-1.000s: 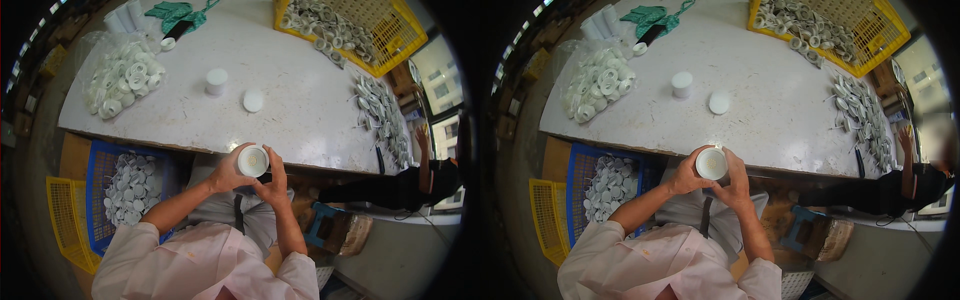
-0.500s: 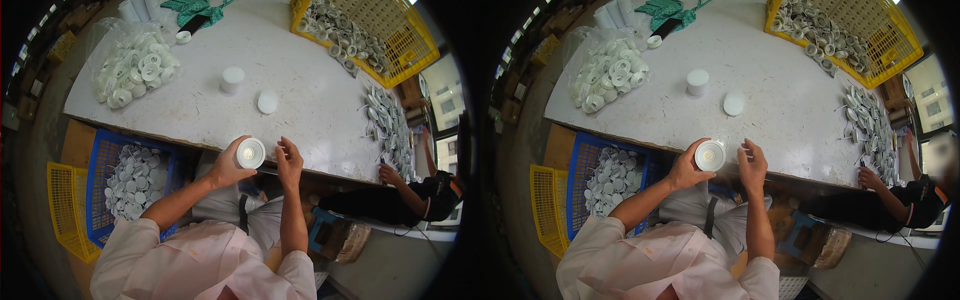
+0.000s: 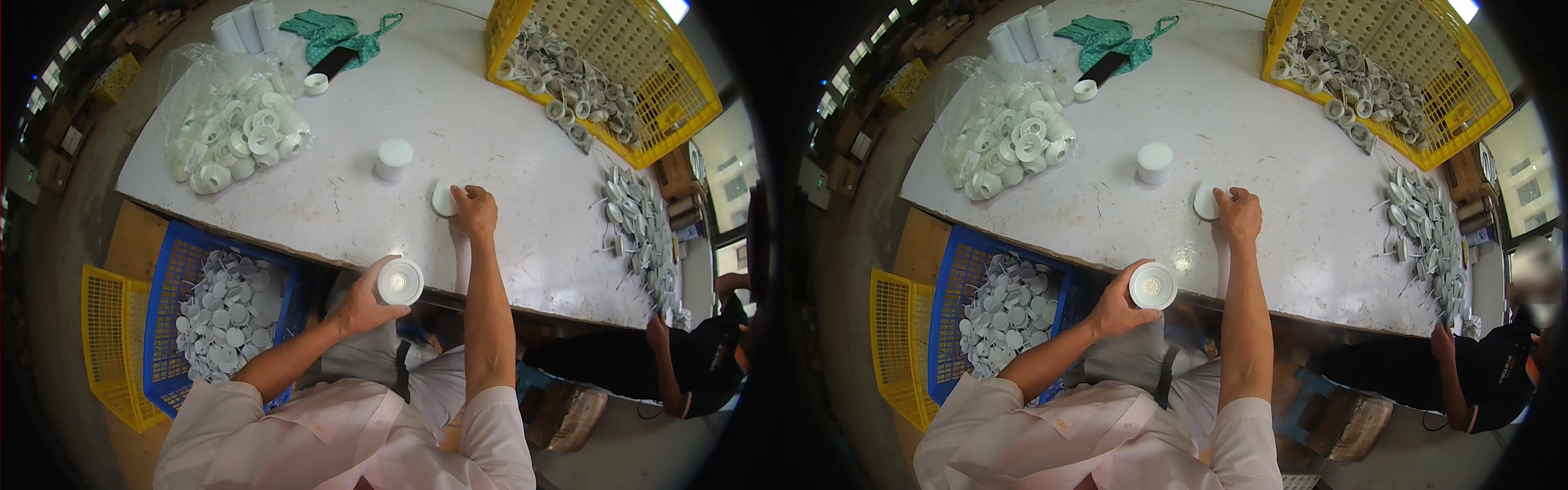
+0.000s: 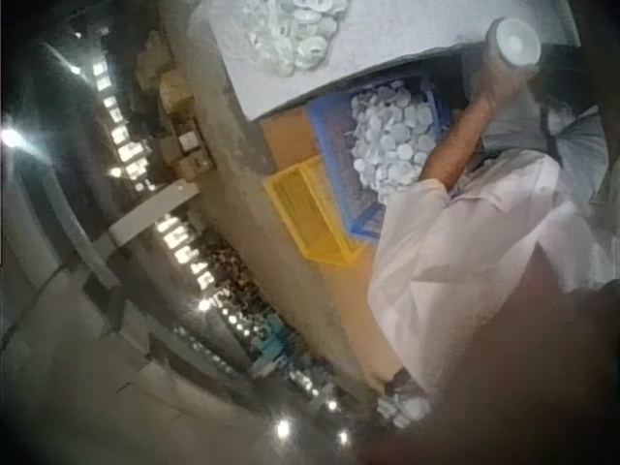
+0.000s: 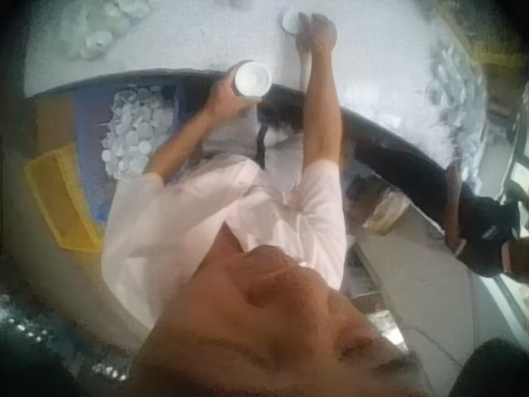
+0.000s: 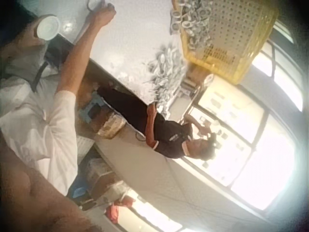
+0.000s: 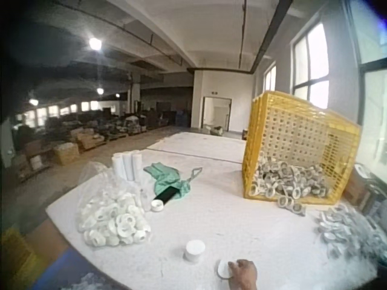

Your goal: The person assembles light fixtures by pressing circular diffuser caps onto lamp housings, dumps fixture components from a plastic basket onto the workbench, and fits inner rings onto the light units.

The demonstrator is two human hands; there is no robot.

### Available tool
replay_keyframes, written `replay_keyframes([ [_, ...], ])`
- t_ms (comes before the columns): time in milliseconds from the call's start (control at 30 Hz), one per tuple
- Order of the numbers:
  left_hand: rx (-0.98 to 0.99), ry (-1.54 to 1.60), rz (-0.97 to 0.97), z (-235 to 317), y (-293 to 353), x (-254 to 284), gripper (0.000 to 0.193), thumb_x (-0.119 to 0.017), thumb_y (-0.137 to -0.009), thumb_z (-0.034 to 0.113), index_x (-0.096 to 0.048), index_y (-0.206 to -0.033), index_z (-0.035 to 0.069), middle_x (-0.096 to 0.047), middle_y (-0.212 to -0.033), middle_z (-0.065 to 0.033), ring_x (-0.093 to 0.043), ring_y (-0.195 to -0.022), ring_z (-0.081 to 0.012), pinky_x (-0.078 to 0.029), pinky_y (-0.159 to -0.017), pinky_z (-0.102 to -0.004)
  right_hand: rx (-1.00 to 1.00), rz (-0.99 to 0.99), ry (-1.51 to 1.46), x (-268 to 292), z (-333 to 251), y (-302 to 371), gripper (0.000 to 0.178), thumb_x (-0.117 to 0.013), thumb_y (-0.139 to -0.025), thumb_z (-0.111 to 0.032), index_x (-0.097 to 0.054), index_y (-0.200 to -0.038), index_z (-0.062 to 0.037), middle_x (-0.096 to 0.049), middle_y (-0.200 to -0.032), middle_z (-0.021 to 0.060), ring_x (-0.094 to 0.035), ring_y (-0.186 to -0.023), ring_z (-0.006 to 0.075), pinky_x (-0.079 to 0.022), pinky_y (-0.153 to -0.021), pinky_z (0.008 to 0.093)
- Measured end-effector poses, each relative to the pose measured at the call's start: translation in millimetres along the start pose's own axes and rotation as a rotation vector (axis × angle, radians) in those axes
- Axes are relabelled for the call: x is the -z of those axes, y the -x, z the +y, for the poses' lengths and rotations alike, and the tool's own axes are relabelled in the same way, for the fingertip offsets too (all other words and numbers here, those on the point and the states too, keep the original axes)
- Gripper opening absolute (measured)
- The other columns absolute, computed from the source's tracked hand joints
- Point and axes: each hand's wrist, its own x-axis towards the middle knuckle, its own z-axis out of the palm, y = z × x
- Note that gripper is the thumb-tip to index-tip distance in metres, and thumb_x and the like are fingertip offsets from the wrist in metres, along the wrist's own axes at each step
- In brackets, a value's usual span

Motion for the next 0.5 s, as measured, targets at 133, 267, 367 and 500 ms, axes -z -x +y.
replay_keyframes([
  [133, 0.011, 0.010, -0.007, 2, -2, 0, 0.085, -0.077, -0.071, 0.002, -0.030, -0.141, 0.000, -0.051, -0.127, -0.0096, -0.050, -0.117, -0.0163, -0.042, -0.100, -0.0315, -0.024, -0.070, -0.072, -3, 2, -7, 0.046, -0.070, -0.076, -0.038, -0.067, -0.102, -0.0006, -0.069, -0.091, 0.0128, -0.066, -0.084, 0.0255, -0.052, -0.076, 0.0362],
  [267, 0.031, 0.003, -0.028, 2, -4, -2, 0.084, -0.077, -0.070, 0.002, -0.031, -0.141, 0.000, -0.052, -0.126, -0.0097, -0.050, -0.118, -0.0165, -0.042, -0.100, -0.0315, -0.017, -0.031, -0.301, 0, 8, 0, 0.035, -0.071, -0.078, -0.032, -0.065, -0.088, 0.0011, -0.067, -0.080, 0.0096, -0.063, -0.071, 0.0190, -0.050, -0.068, 0.0309],
  [367, 0.006, -0.001, -0.040, 0, -5, -5, 0.085, -0.077, -0.070, 0.002, -0.031, -0.141, 0.000, -0.052, -0.127, -0.0098, -0.051, -0.118, -0.0166, -0.042, -0.101, -0.0320, -0.112, -0.123, -0.546, 11, 12, 6, 0.028, -0.069, -0.082, -0.027, -0.059, -0.078, -0.0018, -0.062, -0.071, 0.0054, -0.057, -0.062, 0.0131, -0.046, -0.059, 0.0252],
  [500, -0.015, 0.024, -0.062, -3, -5, -10, 0.085, -0.078, -0.070, 0.002, -0.031, -0.141, 0.000, -0.052, -0.127, -0.0100, -0.051, -0.118, -0.0168, -0.042, -0.101, -0.0326, -0.273, -0.232, -0.790, 25, 29, 22, 0.024, -0.065, -0.088, -0.024, -0.055, -0.075, -0.0060, -0.058, -0.066, 0.0027, -0.053, -0.058, 0.0094, -0.043, -0.053, 0.0220],
])
